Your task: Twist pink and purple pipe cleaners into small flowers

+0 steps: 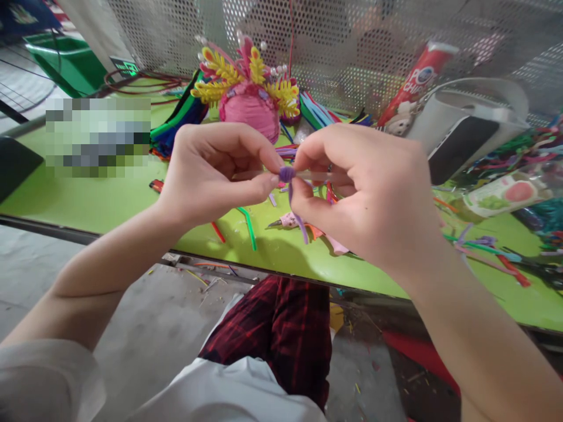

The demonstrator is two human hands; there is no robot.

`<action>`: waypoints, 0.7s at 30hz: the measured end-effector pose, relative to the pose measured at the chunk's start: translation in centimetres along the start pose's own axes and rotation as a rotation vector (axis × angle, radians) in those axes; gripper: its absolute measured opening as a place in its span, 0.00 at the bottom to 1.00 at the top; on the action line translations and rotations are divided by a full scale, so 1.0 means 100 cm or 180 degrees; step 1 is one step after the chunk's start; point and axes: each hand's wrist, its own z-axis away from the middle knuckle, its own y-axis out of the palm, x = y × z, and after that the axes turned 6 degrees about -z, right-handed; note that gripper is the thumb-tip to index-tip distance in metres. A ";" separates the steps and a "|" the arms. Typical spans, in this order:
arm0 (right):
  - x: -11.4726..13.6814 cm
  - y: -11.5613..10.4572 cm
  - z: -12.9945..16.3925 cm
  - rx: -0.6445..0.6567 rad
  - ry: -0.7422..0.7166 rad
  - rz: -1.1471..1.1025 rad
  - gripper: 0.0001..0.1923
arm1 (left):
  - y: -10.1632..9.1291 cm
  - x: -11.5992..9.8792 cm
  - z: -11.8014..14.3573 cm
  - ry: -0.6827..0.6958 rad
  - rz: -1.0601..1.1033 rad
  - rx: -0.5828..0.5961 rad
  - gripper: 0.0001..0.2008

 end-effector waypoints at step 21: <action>0.001 0.001 0.012 0.0111 -0.0178 0.0392 0.04 | 0.002 0.008 0.001 -0.0108 -0.0046 0.0248 0.07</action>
